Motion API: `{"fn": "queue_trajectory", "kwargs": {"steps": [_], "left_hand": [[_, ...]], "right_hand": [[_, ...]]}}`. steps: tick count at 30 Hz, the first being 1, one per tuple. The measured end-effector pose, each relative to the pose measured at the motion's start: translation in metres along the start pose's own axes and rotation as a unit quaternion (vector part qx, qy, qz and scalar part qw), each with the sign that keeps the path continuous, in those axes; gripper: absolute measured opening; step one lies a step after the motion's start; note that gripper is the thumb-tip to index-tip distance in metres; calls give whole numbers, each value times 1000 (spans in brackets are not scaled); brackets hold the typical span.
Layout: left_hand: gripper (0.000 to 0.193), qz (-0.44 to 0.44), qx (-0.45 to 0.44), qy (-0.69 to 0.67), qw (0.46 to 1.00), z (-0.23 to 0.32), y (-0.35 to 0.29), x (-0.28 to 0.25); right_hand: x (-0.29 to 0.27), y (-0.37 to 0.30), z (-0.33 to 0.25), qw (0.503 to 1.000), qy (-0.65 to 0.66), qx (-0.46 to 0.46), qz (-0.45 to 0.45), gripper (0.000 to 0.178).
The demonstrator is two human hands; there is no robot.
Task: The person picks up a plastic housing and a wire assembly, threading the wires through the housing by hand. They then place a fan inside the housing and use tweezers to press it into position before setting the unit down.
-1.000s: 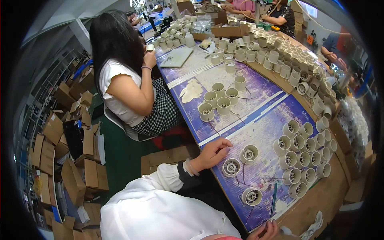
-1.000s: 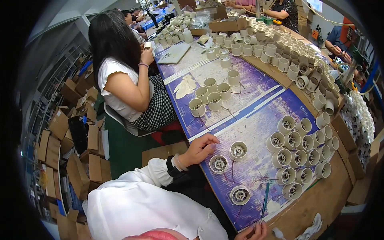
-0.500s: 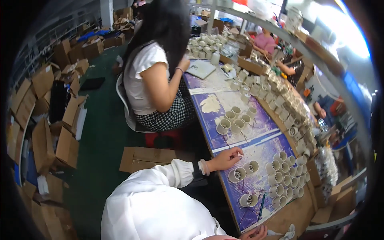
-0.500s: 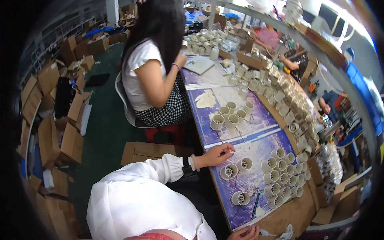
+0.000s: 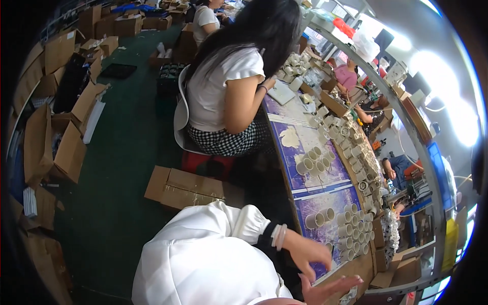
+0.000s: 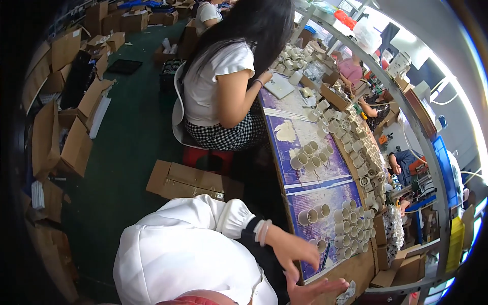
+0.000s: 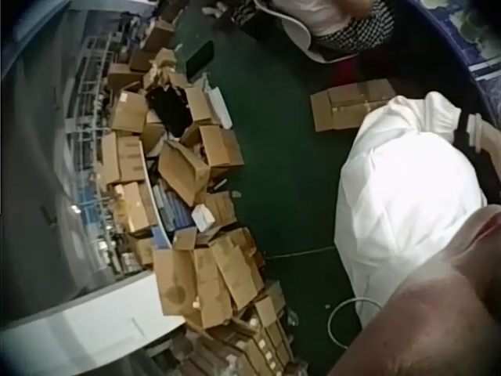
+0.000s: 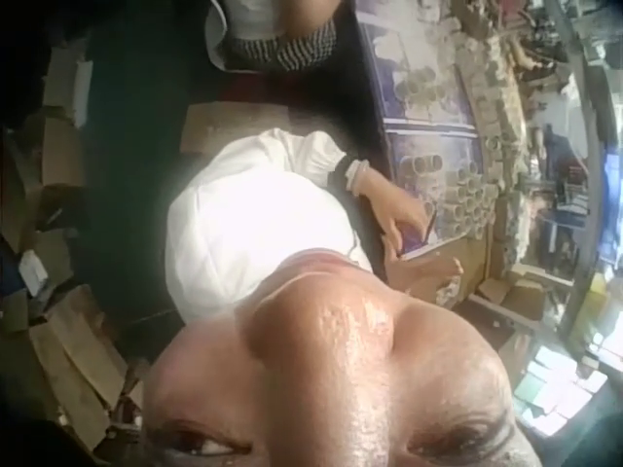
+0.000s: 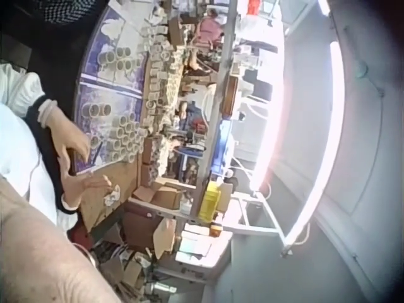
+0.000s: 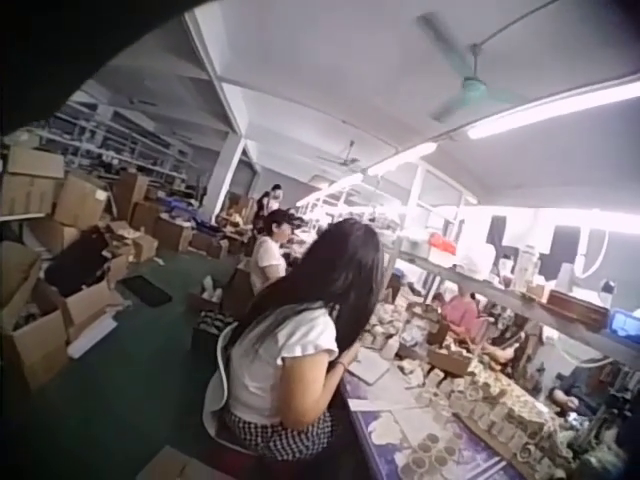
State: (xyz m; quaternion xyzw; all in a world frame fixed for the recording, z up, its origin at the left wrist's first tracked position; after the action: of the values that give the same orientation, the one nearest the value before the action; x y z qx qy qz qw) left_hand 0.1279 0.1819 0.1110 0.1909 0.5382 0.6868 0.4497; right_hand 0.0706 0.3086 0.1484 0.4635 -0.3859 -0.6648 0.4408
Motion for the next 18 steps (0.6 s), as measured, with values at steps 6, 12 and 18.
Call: {"fn": "queue_trajectory", "kwargs": {"steps": [6,12,18], "left_hand": [[38,-273,-163,-196,928,11,-14,59],[39,-272,-109,-102,951,9,-26,59],[39,-305,-153,-196,919,8,-31,63]], "right_hand": [[45,-67,6,863,-238,-213,-390,93],[23,25,-38,926,68,-206,-309,35],[34,4,-30,891,137,-161,-402,49]]}}
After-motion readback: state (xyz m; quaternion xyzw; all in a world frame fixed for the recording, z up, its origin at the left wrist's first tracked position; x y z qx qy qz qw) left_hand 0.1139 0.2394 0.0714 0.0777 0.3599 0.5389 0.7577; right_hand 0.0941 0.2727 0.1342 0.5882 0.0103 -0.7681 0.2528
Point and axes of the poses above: each hand's wrist, its own y-axis towards the middle knuckle, its own x-axis out of the palm, z = x × y, the point moved 6 cm from there along y, towards the middle knuckle, and after that the axes turned 10 degrees about -y, right-handed, at the moved point
